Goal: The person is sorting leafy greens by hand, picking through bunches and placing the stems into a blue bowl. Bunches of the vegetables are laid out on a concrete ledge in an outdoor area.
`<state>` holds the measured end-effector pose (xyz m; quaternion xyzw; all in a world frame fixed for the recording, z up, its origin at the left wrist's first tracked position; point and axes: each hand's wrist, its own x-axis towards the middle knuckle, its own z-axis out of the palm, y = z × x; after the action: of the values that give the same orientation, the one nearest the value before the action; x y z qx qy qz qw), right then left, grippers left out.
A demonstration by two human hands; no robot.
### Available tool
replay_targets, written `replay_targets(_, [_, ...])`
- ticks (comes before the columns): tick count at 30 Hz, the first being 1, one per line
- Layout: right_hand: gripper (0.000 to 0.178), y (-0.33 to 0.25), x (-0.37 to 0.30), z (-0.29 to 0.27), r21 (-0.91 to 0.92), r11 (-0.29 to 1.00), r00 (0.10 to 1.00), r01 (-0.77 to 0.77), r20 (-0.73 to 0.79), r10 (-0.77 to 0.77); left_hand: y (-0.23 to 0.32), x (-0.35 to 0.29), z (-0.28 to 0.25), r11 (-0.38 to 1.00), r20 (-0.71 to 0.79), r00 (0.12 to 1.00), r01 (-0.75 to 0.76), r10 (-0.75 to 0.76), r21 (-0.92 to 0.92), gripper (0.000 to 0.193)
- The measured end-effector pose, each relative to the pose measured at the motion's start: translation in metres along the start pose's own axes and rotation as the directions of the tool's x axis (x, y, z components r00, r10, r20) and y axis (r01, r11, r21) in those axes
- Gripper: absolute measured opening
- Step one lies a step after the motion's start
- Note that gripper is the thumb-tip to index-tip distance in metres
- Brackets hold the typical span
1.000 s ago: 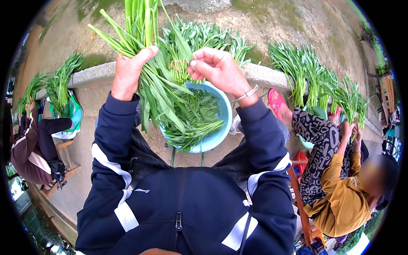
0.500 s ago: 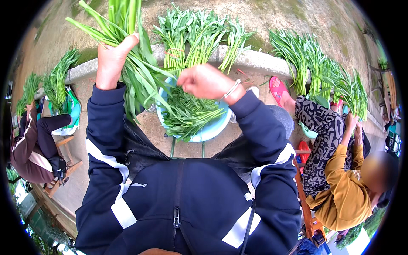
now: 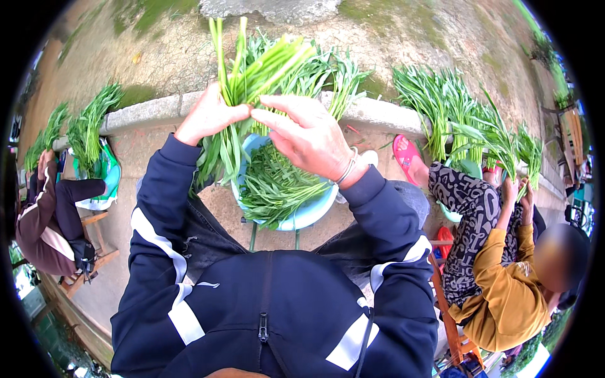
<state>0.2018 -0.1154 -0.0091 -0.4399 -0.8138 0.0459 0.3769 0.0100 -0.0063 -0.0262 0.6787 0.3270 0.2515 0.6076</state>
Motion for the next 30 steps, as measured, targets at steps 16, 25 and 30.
replay_targets(16, [0.063,0.014,-0.035,0.042,-0.484,0.872,0.956,0.077,0.284,0.073,-0.045,-0.025,0.045,0.883,0.451,0.852,0.028,-0.267,0.469,0.047])
replay_targets(25, [0.014,0.013,-0.069,0.059,-0.452,0.89,0.926,0.063,0.359,0.117,-0.043,-0.031,0.045,0.856,0.575,0.768,-0.07,-0.282,0.513,0.058])
replay_targets(30, [0.026,0.038,-0.078,0.049,-0.376,0.898,0.858,-0.229,0.357,0.368,-0.004,-0.017,0.021,0.768,0.43,0.892,-0.175,-0.142,0.616,0.061])
